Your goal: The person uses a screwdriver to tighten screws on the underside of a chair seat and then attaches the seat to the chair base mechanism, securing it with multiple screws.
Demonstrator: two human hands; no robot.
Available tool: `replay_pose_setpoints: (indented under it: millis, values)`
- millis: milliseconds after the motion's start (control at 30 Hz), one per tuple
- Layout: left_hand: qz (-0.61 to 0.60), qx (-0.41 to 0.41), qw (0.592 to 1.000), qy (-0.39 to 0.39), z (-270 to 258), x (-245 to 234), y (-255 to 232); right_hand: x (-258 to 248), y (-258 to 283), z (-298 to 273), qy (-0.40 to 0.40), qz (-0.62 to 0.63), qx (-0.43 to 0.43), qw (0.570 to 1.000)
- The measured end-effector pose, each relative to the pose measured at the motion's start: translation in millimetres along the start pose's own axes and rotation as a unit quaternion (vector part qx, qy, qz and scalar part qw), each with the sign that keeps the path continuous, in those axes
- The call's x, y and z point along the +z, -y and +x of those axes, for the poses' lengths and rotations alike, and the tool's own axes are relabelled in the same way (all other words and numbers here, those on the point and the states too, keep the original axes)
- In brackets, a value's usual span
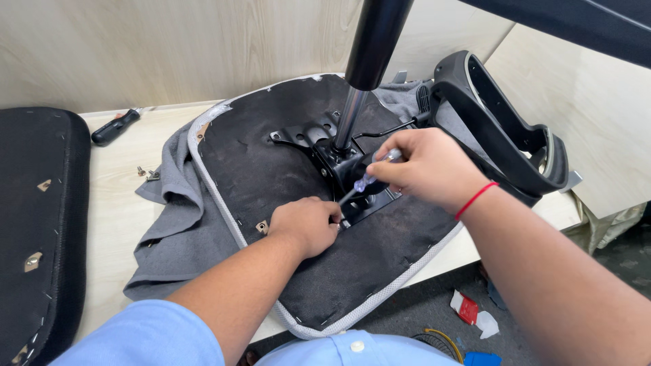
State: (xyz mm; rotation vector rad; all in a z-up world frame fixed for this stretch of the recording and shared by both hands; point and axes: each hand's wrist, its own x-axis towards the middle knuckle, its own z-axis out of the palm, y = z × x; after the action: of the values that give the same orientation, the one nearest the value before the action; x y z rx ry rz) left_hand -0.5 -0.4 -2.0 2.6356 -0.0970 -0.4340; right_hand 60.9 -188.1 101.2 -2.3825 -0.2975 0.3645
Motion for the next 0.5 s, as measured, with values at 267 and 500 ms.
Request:
replay_pose_setpoints:
  millis: [267, 500]
  values:
    - [-0.008, 0.044, 0.997, -0.06, 8.6, 13.8, 11.5, -18.3, -84.7, 22.6, -0.097, 0.604, 0.085, 0.787]
    - [-0.047, 0.054, 0.997, -0.028, 19.2, 21.4, 22.6, -21.7, -125.8, 51.7, -0.142, 0.744, 0.083, 0.647]
